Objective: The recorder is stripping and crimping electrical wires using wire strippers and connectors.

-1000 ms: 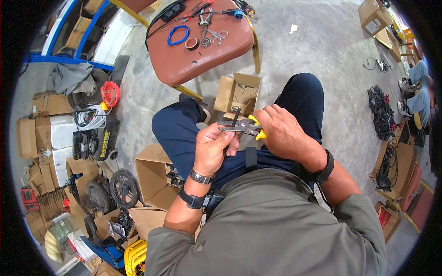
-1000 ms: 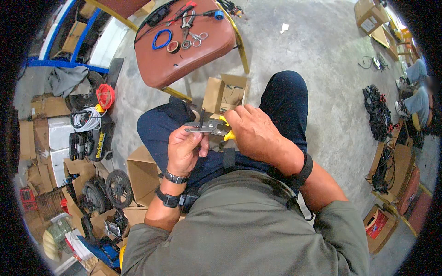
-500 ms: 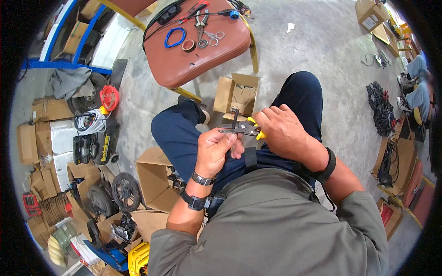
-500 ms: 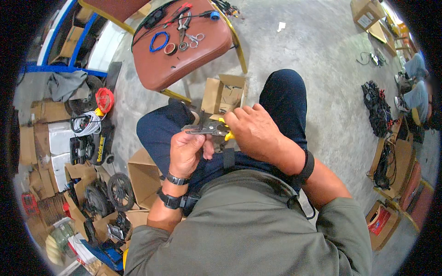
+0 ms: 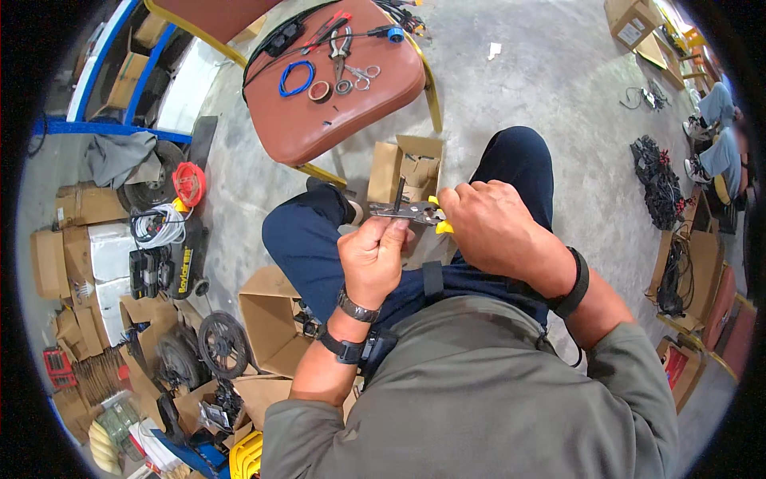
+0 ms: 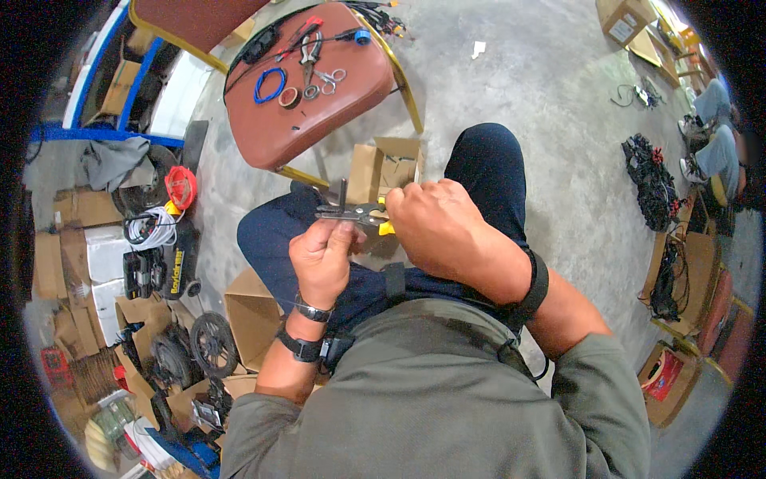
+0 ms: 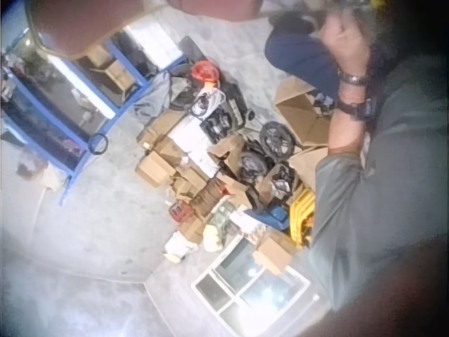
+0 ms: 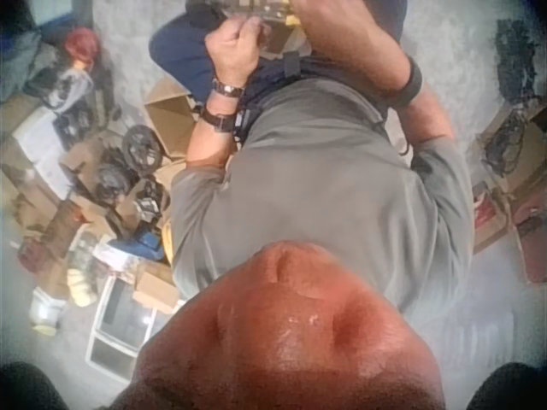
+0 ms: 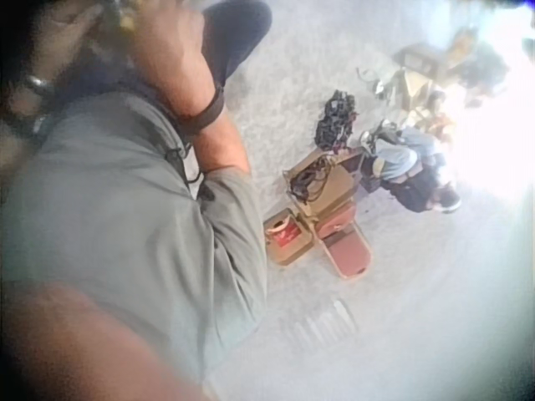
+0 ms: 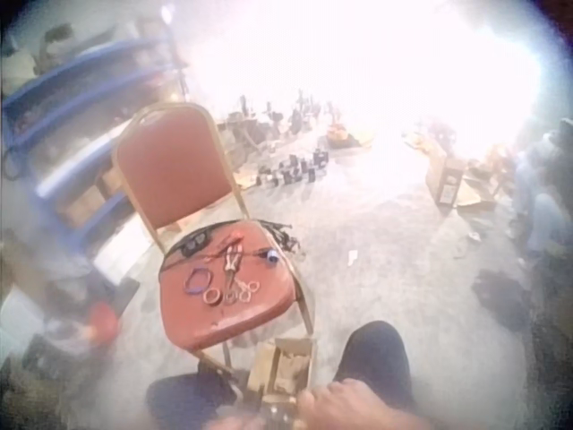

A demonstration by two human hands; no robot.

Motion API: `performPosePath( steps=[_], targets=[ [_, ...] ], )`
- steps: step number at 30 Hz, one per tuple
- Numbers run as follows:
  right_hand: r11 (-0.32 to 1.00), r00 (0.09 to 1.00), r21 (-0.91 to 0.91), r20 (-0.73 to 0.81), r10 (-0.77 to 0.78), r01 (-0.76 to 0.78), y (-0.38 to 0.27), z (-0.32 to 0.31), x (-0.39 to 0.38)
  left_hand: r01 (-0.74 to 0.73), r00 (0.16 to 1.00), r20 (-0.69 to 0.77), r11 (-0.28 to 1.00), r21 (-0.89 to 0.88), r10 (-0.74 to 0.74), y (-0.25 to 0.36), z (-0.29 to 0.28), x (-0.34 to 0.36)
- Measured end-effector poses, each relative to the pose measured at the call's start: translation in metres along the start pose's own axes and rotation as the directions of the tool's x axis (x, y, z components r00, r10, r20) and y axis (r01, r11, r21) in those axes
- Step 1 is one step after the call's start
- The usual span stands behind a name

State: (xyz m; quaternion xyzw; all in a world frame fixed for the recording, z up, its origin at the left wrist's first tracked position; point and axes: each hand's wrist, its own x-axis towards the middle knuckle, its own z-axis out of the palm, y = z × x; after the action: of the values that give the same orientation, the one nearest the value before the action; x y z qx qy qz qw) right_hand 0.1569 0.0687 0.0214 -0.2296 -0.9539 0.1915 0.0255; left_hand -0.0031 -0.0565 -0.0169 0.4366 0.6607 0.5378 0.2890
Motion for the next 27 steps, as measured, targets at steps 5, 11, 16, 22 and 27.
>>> performPosePath(
  steps=[5, 11, 16, 22, 27],
  targets=[
    [1.0, 1.0, -0.006, 0.0, -0.01, 0.01, 0.006, 0.005, 0.015, -0.095, 0.993, -0.042, 0.971, 0.218, 0.107, -0.008, -0.001, 0.015],
    [0.999, 0.988, -0.052, 0.153, -0.004, 0.012, 0.016, 0.013, 0.07, -0.192, 0.96, -0.065, 0.811, 0.553, 0.271, -0.034, -0.016, 0.054],
    [0.999, 0.992, -0.003, 0.119, 0.037, -0.037, 0.018, 0.012, 0.089, -0.056, 0.987, -0.117, 0.922, 0.383, 0.109, -0.02, -0.024, 0.067],
    [0.984, 0.991, 0.133, -0.088, -0.105, 0.117, 0.026, 0.028, 0.071, 0.278, 0.957, 0.153, 0.935, -0.222, -0.248, -0.02, -0.047, 0.055],
    [0.963, 0.951, 0.129, -0.232, -0.202, 0.236, 0.02, 0.021, 0.045, 0.408, 0.884, 0.358, 0.872, -0.271, -0.302, 0.003, -0.048, 0.034]
  ],
)
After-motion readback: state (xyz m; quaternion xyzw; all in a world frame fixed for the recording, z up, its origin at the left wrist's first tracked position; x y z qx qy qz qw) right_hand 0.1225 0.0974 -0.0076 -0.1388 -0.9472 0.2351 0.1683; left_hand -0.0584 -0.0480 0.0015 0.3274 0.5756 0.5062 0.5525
